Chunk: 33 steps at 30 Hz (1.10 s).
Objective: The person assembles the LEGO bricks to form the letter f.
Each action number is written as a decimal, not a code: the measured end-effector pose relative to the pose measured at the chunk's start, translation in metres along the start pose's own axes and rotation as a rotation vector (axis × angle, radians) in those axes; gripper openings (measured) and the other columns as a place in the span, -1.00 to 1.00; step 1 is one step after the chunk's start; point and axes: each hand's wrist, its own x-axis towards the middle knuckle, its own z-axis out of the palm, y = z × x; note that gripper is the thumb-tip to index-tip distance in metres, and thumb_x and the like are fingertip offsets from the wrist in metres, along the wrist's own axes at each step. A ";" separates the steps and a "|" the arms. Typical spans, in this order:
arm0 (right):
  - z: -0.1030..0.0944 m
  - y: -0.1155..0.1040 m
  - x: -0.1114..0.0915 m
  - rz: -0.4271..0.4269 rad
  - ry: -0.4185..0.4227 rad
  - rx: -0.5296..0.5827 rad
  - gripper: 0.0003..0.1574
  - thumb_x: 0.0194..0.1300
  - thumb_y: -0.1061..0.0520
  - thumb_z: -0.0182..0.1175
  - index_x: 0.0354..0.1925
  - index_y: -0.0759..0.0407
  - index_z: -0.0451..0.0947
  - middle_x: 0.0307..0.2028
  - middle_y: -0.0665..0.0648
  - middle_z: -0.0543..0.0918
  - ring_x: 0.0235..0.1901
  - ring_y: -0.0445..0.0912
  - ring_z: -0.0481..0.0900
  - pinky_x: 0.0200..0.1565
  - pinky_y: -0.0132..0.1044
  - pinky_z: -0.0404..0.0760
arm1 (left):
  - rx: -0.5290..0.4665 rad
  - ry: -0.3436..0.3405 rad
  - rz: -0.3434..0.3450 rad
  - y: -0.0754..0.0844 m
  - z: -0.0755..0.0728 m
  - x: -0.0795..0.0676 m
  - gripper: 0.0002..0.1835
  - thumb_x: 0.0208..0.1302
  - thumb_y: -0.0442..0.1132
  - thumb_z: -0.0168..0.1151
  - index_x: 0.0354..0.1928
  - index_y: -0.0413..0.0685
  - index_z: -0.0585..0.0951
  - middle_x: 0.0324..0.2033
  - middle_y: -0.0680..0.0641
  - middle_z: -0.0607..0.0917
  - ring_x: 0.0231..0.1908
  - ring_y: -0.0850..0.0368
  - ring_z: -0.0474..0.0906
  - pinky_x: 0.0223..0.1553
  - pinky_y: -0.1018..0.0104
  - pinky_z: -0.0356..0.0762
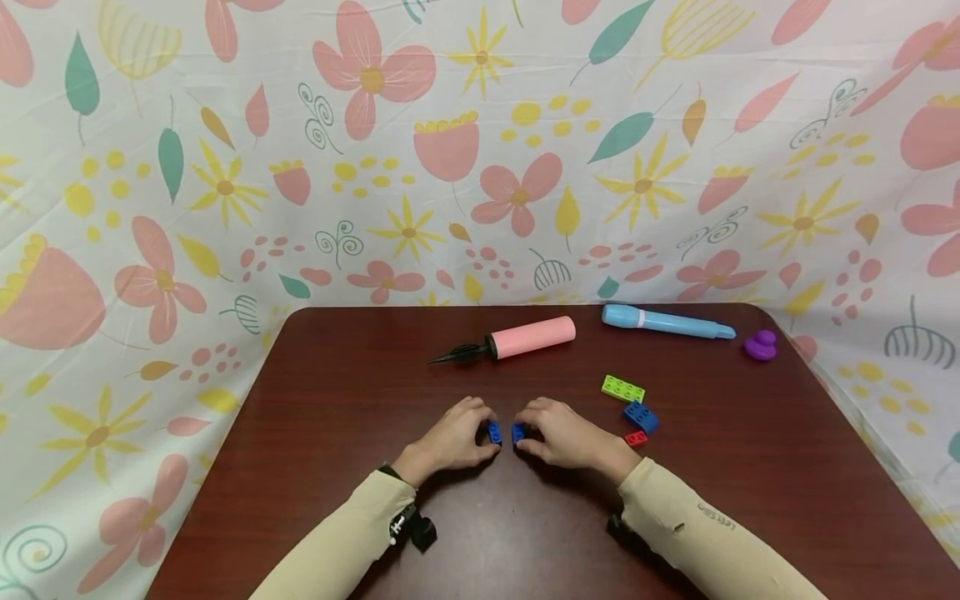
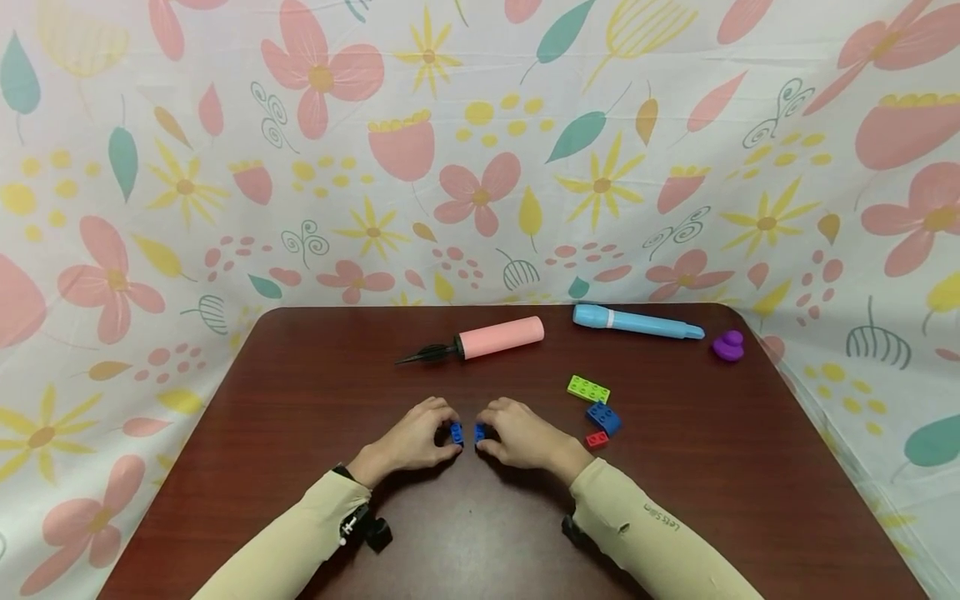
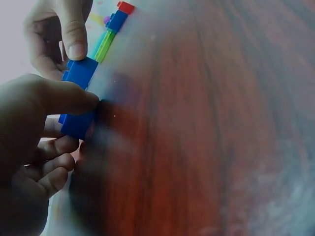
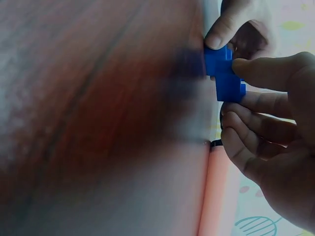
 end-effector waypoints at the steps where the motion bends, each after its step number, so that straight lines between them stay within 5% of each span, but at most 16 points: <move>1: 0.000 0.000 0.000 0.006 -0.001 0.001 -0.61 0.27 0.03 0.31 -0.03 0.23 0.62 -0.16 0.08 0.65 -0.15 -0.13 0.57 -0.12 -0.19 0.62 | -0.004 -0.002 -0.001 0.000 0.000 0.000 -0.64 0.10 -0.02 0.41 -0.10 -0.04 0.65 -0.21 0.07 0.59 -0.16 0.20 0.46 -0.10 0.36 0.48; 7: -0.003 -0.002 0.002 0.039 0.000 0.018 -0.59 0.23 -0.01 0.33 -0.04 0.21 0.64 -0.21 0.04 0.65 -0.26 -0.19 0.55 -0.25 -0.31 0.60 | -0.032 -0.012 0.007 0.001 0.000 0.001 -0.63 0.11 -0.05 0.41 -0.07 -0.06 0.65 -0.18 0.04 0.62 -0.13 0.17 0.50 -0.04 0.32 0.51; 17: -0.003 -0.003 0.006 0.019 0.039 0.051 -0.62 0.19 0.00 0.37 -0.08 0.17 0.64 -0.25 0.02 0.65 -0.29 -0.18 0.57 -0.28 -0.36 0.58 | -0.096 0.007 0.008 -0.002 0.001 0.002 -0.64 0.08 -0.10 0.44 -0.10 -0.05 0.62 -0.26 0.07 0.60 -0.25 0.24 0.45 -0.22 0.43 0.46; 33: -0.001 -0.006 0.010 0.004 0.073 0.117 -0.68 0.18 0.04 0.39 -0.14 0.10 0.56 -0.31 0.00 0.61 -0.35 -0.23 0.53 -0.31 -0.40 0.56 | -0.130 0.016 0.018 -0.002 0.003 0.002 -0.64 0.07 -0.12 0.46 -0.09 -0.03 0.64 -0.20 0.06 0.64 -0.15 0.20 0.52 -0.08 0.35 0.51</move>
